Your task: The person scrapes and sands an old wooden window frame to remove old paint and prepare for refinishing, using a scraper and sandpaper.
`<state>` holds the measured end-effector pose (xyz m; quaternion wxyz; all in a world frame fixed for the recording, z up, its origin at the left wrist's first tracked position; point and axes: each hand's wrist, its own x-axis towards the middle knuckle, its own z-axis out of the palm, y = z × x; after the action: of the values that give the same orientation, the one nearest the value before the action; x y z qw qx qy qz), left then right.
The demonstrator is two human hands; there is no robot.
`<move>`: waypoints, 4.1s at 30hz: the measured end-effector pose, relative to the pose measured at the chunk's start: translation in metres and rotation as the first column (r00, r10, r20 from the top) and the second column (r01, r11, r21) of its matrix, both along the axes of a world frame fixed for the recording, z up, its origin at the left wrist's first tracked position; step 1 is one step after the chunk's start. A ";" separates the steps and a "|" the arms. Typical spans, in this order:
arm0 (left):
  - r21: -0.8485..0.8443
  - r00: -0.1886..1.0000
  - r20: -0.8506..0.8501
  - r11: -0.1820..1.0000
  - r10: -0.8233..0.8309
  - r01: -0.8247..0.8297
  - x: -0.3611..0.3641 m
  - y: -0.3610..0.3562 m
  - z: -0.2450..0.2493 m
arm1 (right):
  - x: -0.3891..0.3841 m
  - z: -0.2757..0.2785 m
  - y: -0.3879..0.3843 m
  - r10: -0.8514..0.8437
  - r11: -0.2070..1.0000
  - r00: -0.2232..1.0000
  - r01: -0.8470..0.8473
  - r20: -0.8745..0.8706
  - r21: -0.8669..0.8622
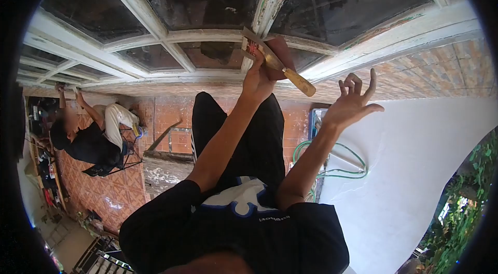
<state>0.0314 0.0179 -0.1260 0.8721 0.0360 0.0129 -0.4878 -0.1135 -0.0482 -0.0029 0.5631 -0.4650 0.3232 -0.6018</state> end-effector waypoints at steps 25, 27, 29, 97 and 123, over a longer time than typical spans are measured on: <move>-0.134 0.997 -0.067 0.991 -0.032 0.023 -0.004 0.001 0.003 | 0.002 -0.017 0.000 -0.025 0.998 0.976 0.011 -0.217 -0.064; -0.163 0.996 -0.083 0.986 -0.043 0.029 -0.003 -0.002 0.001 | 0.047 -0.050 0.006 -0.009 1.000 0.942 0.007 -0.336 -0.009; -0.185 0.997 -0.065 0.982 -0.051 0.038 -0.002 -0.004 0.002 | 0.045 0.004 0.022 -0.052 0.999 0.931 0.048 -0.361 -0.020; -0.104 0.990 -0.136 0.994 -0.047 0.033 -0.007 0.004 0.004 | 0.016 -0.032 -0.009 -0.152 0.942 0.834 -0.039 -0.530 -0.333; -0.043 0.994 -0.110 0.999 -0.015 0.010 -0.006 0.008 0.011 | 0.004 -0.004 0.000 0.051 0.998 0.967 -0.057 -0.251 -0.015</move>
<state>0.0256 0.0263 -0.1150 0.8676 -0.0095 0.0502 -0.4947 -0.1098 -0.0479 -0.0069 0.5289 -0.5520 0.3726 -0.5261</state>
